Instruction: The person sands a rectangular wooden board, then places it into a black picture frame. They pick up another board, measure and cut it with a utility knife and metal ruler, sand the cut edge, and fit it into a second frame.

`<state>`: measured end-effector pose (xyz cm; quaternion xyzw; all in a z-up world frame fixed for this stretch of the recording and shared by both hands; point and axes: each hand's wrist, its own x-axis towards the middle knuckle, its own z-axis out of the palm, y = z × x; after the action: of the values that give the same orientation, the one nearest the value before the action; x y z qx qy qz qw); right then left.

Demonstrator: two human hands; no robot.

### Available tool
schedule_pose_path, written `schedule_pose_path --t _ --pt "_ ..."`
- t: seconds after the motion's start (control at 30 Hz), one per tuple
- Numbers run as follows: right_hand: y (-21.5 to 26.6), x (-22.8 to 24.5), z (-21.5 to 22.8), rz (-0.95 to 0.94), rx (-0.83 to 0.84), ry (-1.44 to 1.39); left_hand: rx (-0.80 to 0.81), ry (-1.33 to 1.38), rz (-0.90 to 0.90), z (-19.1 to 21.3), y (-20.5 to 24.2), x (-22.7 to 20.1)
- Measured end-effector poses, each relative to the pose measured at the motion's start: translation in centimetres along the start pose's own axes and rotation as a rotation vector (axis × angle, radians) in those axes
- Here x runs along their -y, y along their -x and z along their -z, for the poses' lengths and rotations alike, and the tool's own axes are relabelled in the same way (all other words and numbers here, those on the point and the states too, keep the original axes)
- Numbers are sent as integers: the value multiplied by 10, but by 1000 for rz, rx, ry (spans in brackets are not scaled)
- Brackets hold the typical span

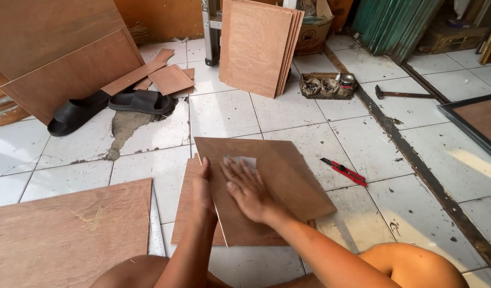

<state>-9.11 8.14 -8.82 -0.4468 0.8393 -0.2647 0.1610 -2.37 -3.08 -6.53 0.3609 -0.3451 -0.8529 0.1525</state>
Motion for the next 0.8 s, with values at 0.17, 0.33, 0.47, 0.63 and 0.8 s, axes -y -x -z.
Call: schedule_pose_path --t 0.17,0.33,0.47,0.63,0.8 --pt "-18 -204 -48 -820 -108 -38 1 -57 -89 20 -5 0" --pt "30 10 -2 -140 -17 34 -45 49 -227 14 -7 6" --pt "48 15 -6 212 -131 128 -86 117 -303 25 -15 3" --pt "15 -127 -38 -592 -100 16 -111 154 -289 40 -30 22" --pt "45 17 -27 44 -208 189 -65 126 -261 24 -11 14"
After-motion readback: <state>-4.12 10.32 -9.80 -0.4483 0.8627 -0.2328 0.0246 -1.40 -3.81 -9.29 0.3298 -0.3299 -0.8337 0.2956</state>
